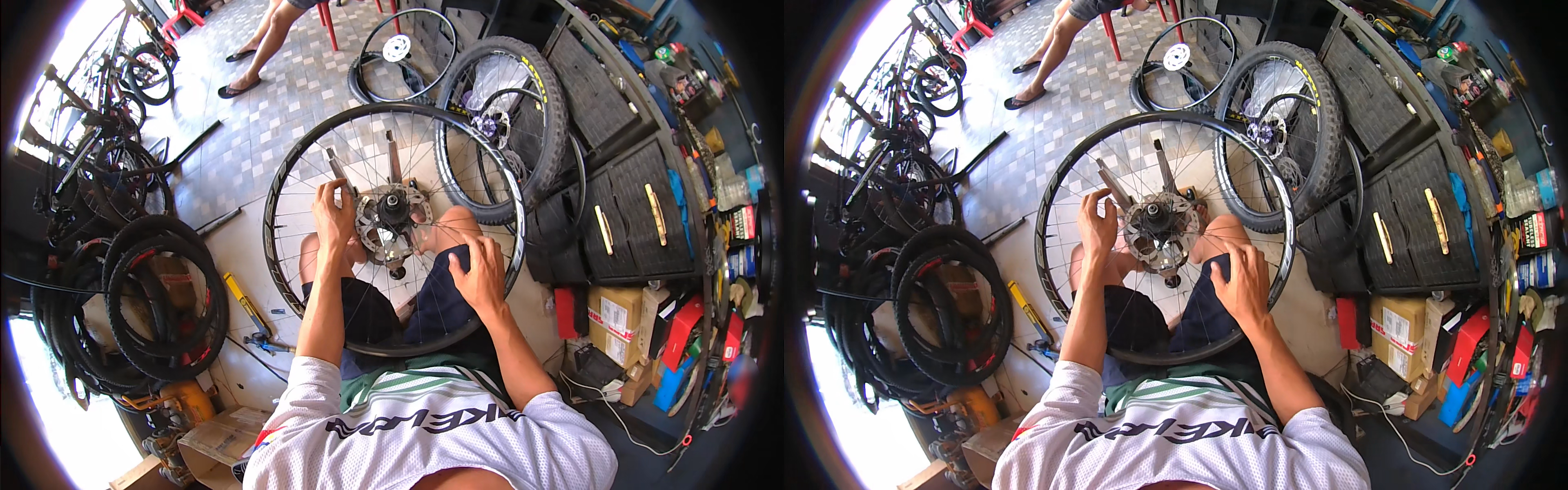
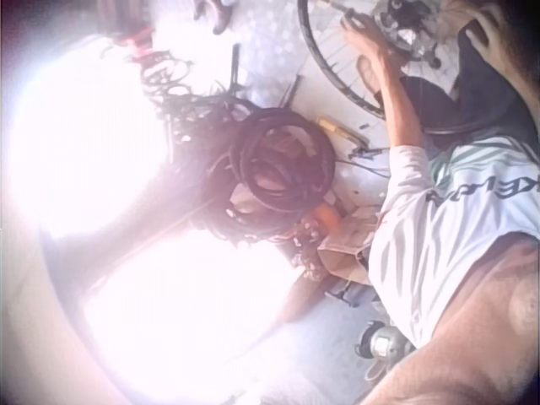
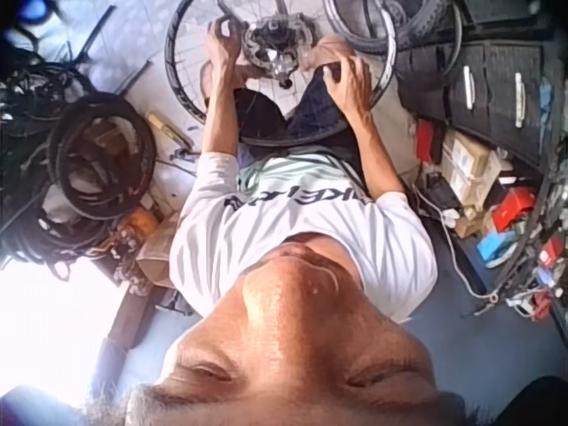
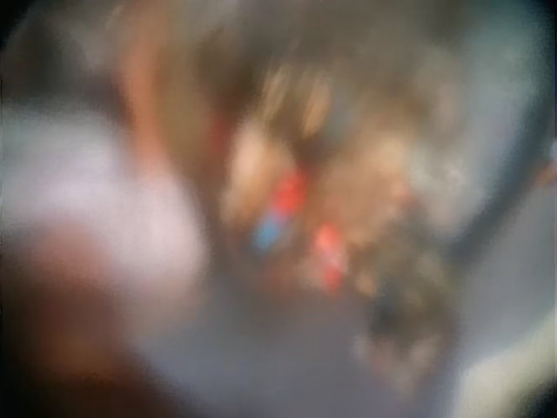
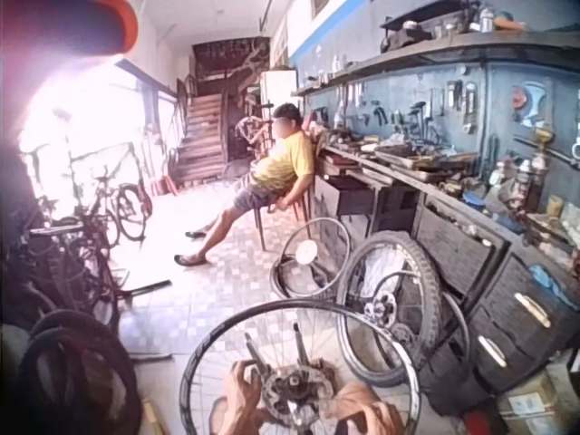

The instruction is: The person works on a bicycle wheel mounted on a stand, adjusting the rim and spokes, then installs a cassette onto the hub. They wipe the cassette with a cloth and continue adjusting components by hand.

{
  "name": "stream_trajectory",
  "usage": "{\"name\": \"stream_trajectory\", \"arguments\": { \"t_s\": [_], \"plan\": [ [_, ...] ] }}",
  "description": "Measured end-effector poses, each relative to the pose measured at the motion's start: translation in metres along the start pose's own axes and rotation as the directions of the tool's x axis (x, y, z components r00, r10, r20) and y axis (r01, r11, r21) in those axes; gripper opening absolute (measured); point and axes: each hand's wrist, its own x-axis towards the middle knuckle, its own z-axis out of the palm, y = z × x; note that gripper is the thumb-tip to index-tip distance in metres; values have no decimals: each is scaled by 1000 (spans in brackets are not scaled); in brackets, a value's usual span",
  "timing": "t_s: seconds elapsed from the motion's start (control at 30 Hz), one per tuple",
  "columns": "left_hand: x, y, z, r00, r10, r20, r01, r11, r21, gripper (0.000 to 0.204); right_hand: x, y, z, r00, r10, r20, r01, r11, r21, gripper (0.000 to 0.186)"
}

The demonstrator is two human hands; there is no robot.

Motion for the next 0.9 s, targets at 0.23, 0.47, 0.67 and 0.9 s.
{"name": "stream_trajectory", "arguments": {
  "t_s": [0.23, 0.47, 0.67, 0.9],
  "plan": [
    [-2, 4, 0, 997, -49, 63, 50, 999, -15, 17, 73, -33, 21, 984, -172, 37, 155, 946, 284, 54],
    [1, 1, -5, 997, -42, 70, 45, 998, -41, 15, 137, -42, 38, 869, -371, 327, 243, 896, 372, 61],
    [2, -2, -1, 998, -32, 51, 32, 999, 2, 13, 143, -55, 47, 919, -285, 272, 255, 957, 142, 65],
    [3, -6, 2, 997, -38, 60, 39, 999, -11, 13, 143, -60, 54, 902, -339, 266, 309, 939, 149, 43]
  ]
}}
